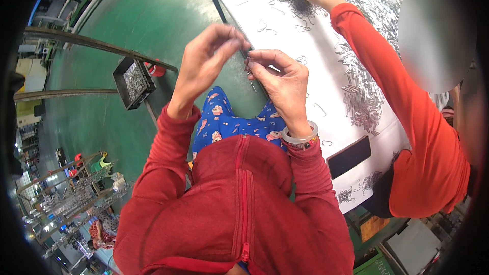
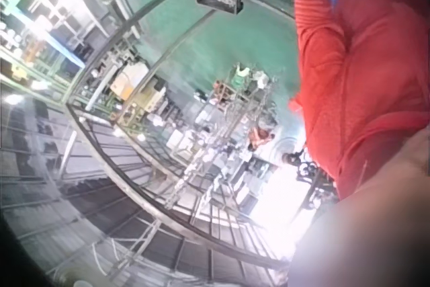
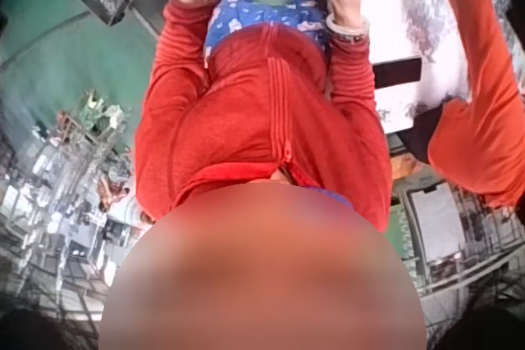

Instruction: The person sits at a white table and repeatedly picks up small metal hooks and flat metal pieces, then links them together by hand. They place the assembled chains onto a hanging rack above the table. Other workers are visible at the same table performing similar assembly.

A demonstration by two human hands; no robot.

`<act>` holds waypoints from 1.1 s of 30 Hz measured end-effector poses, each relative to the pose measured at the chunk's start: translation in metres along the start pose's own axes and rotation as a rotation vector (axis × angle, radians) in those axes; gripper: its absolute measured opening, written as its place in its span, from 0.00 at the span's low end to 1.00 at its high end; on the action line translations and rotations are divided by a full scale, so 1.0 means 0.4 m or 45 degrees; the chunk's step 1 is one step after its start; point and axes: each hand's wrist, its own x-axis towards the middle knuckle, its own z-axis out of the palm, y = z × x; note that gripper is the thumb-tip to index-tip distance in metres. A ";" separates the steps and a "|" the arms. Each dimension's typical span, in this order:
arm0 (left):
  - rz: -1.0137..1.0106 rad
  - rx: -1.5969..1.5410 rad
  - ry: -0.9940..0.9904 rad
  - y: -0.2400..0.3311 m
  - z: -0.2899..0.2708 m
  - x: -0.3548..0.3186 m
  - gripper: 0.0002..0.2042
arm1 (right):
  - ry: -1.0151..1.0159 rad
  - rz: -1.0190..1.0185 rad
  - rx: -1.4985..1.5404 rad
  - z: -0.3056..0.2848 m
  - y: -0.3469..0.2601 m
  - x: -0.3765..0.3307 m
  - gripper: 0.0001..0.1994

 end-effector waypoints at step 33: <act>-0.035 -0.099 0.164 -0.034 0.065 -0.105 0.04 | -0.065 -0.279 -2.158 -0.517 0.072 -0.037 0.04</act>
